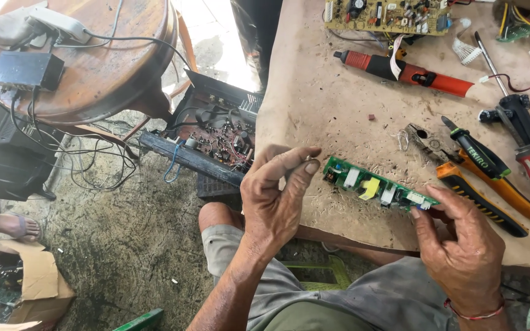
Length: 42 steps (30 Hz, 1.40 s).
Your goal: Repairing a circuit board by stripping wires with pliers and manipulating electronic components.
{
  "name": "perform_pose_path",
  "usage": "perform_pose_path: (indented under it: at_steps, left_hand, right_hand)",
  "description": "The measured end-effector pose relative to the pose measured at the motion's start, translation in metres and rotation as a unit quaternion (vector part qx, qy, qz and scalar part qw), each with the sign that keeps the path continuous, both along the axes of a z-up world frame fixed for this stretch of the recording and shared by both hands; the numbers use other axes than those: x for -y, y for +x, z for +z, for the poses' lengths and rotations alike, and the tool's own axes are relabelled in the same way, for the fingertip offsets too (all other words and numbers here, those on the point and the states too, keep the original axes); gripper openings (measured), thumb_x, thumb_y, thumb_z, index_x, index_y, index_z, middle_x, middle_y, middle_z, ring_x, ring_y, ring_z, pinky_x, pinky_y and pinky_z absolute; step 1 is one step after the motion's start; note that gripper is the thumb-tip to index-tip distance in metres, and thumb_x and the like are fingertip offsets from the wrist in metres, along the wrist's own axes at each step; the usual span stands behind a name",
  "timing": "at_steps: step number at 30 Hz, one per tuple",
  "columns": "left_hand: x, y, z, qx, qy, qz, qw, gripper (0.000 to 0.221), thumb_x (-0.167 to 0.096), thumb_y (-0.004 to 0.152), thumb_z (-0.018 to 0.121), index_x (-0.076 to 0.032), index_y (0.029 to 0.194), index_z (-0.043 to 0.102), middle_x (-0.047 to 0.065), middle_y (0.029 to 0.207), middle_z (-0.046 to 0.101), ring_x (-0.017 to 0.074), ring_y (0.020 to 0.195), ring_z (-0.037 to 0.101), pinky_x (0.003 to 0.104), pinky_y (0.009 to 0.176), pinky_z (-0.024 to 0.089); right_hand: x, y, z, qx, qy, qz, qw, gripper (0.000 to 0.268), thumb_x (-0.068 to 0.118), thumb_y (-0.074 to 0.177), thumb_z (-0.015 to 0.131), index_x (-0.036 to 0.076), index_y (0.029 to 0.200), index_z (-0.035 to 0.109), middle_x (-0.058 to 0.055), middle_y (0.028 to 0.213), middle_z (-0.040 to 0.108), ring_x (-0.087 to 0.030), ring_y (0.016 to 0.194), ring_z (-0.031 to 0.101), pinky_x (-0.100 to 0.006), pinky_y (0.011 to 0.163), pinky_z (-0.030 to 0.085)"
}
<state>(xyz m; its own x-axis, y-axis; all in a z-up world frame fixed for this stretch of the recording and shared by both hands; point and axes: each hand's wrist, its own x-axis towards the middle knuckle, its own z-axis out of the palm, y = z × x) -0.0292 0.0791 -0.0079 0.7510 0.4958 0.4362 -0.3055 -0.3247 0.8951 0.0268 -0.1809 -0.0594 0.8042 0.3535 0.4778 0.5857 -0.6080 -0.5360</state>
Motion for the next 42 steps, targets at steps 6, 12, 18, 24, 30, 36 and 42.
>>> perform_pose_path:
  at_steps: [6, 12, 18, 24, 30, 36, 42]
  left_hand:
    - [-0.002, 0.000, 0.004, 0.029, 0.042, -0.075, 0.996, 0.017, -0.016, 0.097, 0.073, -0.006, 0.110, 0.075, 0.008, 0.099, 0.070, 0.0173, 0.089, 0.073, 0.026, 0.076, 0.060]
    - [-0.005, 0.010, 0.000, 0.029, 0.183, -0.090, 0.979, 0.019, -0.009, 0.097, 0.072, 0.000, 0.113, 0.070, 0.014, 0.104, 0.073, 0.0232, 0.091, 0.074, 0.031, 0.080, 0.067]
    - [-0.010, 0.020, -0.002, 0.024, 0.216, -0.110, 0.970, 0.021, -0.013, 0.100, 0.068, 0.004, 0.112, 0.069, 0.017, 0.102, 0.072, 0.0292, 0.094, 0.072, 0.038, 0.087, 0.062]
    - [-0.018, 0.021, 0.000, 0.010, 0.162, -0.151, 0.975, 0.024, -0.018, 0.104, 0.060, 0.000, 0.114, 0.071, 0.016, 0.113, 0.062, 0.0300, 0.103, 0.071, 0.037, 0.092, 0.060]
    - [-0.016, 0.022, 0.001, 0.005, 0.147, -0.159, 0.976, 0.020, -0.019, 0.104, 0.061, -0.005, 0.113, 0.071, 0.013, 0.119, 0.068, 0.0275, 0.107, 0.074, 0.036, 0.095, 0.061]
    - [-0.016, 0.024, -0.004, -0.003, 0.144, -0.172, 0.974, 0.018, -0.018, 0.104, 0.061, -0.006, 0.113, 0.070, 0.012, 0.123, 0.072, 0.0267, 0.110, 0.076, 0.035, 0.100, 0.061]
    - [-0.015, 0.023, -0.001, 0.006, 0.149, -0.168, 0.974, 0.016, -0.016, 0.103, 0.063, -0.003, 0.111, 0.069, 0.011, 0.119, 0.073, 0.0266, 0.107, 0.077, 0.034, 0.094, 0.062]
  right_hand:
    - [-0.009, -0.001, 0.012, 0.008, 0.021, 0.008, 1.000, 0.034, -0.007, 0.098, 0.078, -0.010, 0.131, 0.069, -0.024, 0.123, 0.072, -0.030, 0.105, 0.072, -0.039, 0.094, 0.060]
    - [-0.006, -0.001, 0.008, 0.014, 0.010, 0.005, 1.000, 0.032, -0.006, 0.100, 0.078, -0.011, 0.131, 0.070, -0.024, 0.123, 0.070, -0.029, 0.098, 0.069, -0.039, 0.090, 0.059]
    - [-0.004, -0.001, 0.004, 0.009, 0.007, -0.008, 1.000, 0.036, -0.008, 0.101, 0.079, -0.013, 0.135, 0.069, -0.026, 0.124, 0.070, -0.028, 0.093, 0.066, -0.038, 0.086, 0.058]
    - [-0.003, 0.000, 0.004, 0.004, -0.002, -0.009, 1.000, 0.039, -0.006, 0.102, 0.079, -0.013, 0.138, 0.068, -0.024, 0.123, 0.071, -0.028, 0.092, 0.065, -0.038, 0.085, 0.057]
    - [-0.001, 0.001, -0.001, 0.002, 0.005, -0.010, 1.000, 0.038, -0.004, 0.101, 0.078, -0.011, 0.138, 0.068, -0.023, 0.120, 0.071, -0.027, 0.091, 0.065, -0.036, 0.084, 0.056]
    - [-0.005, 0.000, 0.007, 0.014, -0.001, 0.004, 1.000, 0.036, -0.005, 0.101, 0.077, -0.013, 0.135, 0.068, -0.026, 0.130, 0.071, -0.028, 0.093, 0.066, -0.038, 0.087, 0.058]
    - [-0.004, 0.000, 0.005, 0.012, -0.009, -0.002, 1.000, 0.036, -0.003, 0.101, 0.077, -0.012, 0.135, 0.069, -0.026, 0.131, 0.071, -0.029, 0.093, 0.067, -0.040, 0.087, 0.058]
